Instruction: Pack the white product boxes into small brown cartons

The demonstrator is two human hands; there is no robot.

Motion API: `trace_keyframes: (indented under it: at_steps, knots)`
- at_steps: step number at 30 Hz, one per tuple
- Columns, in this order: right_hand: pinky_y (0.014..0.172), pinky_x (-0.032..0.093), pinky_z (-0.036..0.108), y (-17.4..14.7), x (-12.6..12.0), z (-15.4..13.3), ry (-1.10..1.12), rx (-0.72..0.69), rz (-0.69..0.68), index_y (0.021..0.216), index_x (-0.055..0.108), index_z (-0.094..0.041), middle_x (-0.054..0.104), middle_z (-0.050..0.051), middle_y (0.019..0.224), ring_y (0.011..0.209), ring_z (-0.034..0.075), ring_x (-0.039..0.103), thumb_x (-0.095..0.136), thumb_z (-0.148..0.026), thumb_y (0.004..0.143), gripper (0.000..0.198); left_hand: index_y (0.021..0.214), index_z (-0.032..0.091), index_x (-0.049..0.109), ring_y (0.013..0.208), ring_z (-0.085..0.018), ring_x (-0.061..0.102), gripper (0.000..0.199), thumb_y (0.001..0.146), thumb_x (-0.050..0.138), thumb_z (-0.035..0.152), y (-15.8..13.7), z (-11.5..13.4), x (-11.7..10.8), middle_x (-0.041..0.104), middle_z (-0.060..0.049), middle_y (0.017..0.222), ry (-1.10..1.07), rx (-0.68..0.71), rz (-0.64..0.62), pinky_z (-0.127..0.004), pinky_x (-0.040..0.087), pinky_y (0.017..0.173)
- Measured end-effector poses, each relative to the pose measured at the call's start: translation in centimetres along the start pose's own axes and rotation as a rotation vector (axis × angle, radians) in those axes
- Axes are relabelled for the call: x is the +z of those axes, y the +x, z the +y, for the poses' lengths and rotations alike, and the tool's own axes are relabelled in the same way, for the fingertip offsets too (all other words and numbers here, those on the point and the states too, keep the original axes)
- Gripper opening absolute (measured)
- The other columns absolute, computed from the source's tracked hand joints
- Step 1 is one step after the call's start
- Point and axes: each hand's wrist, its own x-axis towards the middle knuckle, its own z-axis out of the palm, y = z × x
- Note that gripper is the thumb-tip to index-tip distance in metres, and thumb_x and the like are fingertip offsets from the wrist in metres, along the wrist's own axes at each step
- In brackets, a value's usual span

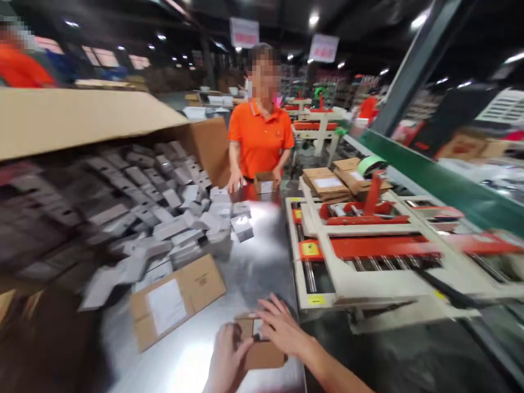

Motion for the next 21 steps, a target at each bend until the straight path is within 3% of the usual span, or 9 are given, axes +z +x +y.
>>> trace_keyframes:
  at_steps: [2, 4, 7, 9, 12, 16, 19, 21]
  knots:
    - [0.136, 0.011, 0.064, -1.5, 1.9, 0.6, 0.071, 0.027, -0.143, 0.164, 0.046, -0.038, 0.033, -0.001, 0.176, 0.168, 0.032, 0.014, 0.044, -0.041, 0.111, 0.053, 0.096, 0.02, 0.064, 0.108, -0.043, 0.068, 0.06, 0.061, 0.073, 0.068, -1.0, -1.2, -0.2, 0.069, -0.018, 0.108, -0.085, -0.137, 0.046, -0.057, 0.058, 0.1]
    - [0.134, 0.002, 0.066, -3.0, 2.4, 1.7, 0.049, 0.042, -0.187, 0.167, 0.04, -0.041, 0.027, -0.003, 0.177, 0.168, 0.033, 0.008, 0.049, -0.039, 0.107, 0.06, 0.119, 0.015, 0.063, 0.129, -0.046, 0.061, 0.076, 0.059, 0.075, 0.059, -1.2, -1.5, 0.4, 0.064, -0.023, 0.132, -0.152, -0.178, 0.024, -0.057, 0.049, 0.117]
    - [0.134, -0.003, 0.065, -3.7, 1.8, 2.4, -0.031, 0.029, -0.18, 0.166, 0.042, -0.041, 0.028, -0.003, 0.177, 0.168, 0.035, 0.011, 0.054, -0.039, 0.103, 0.064, 0.136, 0.016, 0.062, 0.145, -0.042, 0.051, 0.075, 0.074, 0.065, 0.059, -1.0, -1.0, 0.7, 0.057, -0.022, 0.15, -0.174, -0.157, -0.122, -0.052, 0.035, 0.129]
    - [0.133, -0.005, 0.069, -3.1, 1.4, 1.9, -0.081, 0.027, -0.185, 0.163, 0.046, -0.044, 0.028, -0.004, 0.176, 0.167, 0.036, 0.01, 0.057, -0.04, 0.102, 0.062, 0.143, 0.016, 0.06, 0.147, -0.037, 0.051, 0.072, 0.087, 0.053, 0.061, -1.0, -0.5, 0.5, 0.056, -0.022, 0.153, -0.179, -0.17, -0.195, -0.049, 0.033, 0.13]
    - [0.13, -0.007, 0.075, -2.1, 2.1, 0.6, -0.194, 0.131, -0.142, 0.162, 0.049, -0.04, 0.019, -0.001, 0.178, 0.167, 0.041, 0.002, 0.059, -0.034, 0.1, 0.063, 0.15, 0.009, 0.055, 0.149, -0.034, 0.05, 0.076, 0.094, 0.044, 0.059, -0.9, 0.0, 0.0, 0.054, -0.023, 0.155, -0.168, -0.204, -0.229, -0.044, 0.034, 0.131]
    - [0.132, 0.006, 0.074, -2.4, 5.5, 0.1, -0.221, 0.286, 0.042, 0.168, 0.041, -0.024, 0.01, 0.012, 0.179, 0.165, 0.046, 0.004, 0.063, -0.029, 0.095, 0.077, 0.156, 0.003, 0.051, 0.143, -0.039, 0.054, 0.075, 0.099, 0.04, 0.052, -0.8, -0.1, 0.2, 0.06, -0.024, 0.148, -0.08, -0.19, -0.179, -0.048, 0.038, 0.127]
    - [0.13, 0.024, 0.073, -3.1, 8.1, 1.0, -0.045, 0.456, 0.303, 0.171, 0.03, -0.016, 0.017, 0.022, 0.179, 0.164, 0.05, 0.016, 0.068, -0.041, 0.091, 0.092, 0.159, 0.005, 0.049, 0.136, -0.037, 0.058, 0.077, 0.098, 0.042, 0.051, -0.6, -0.8, 0.6, 0.062, -0.024, 0.143, -0.069, -0.197, -0.153, -0.048, 0.041, 0.125]
    - [0.13, 0.031, 0.065, -3.0, 9.0, 1.8, 0.146, 0.481, 0.444, 0.173, 0.019, -0.014, 0.021, 0.023, 0.178, 0.164, 0.043, 0.025, 0.063, -0.042, 0.092, 0.097, 0.162, 0.006, 0.045, 0.132, -0.034, 0.061, 0.082, 0.096, 0.045, 0.054, 0.0, -1.2, 1.1, 0.064, -0.022, 0.138, -0.137, -0.248, -0.164, -0.046, 0.045, 0.122]
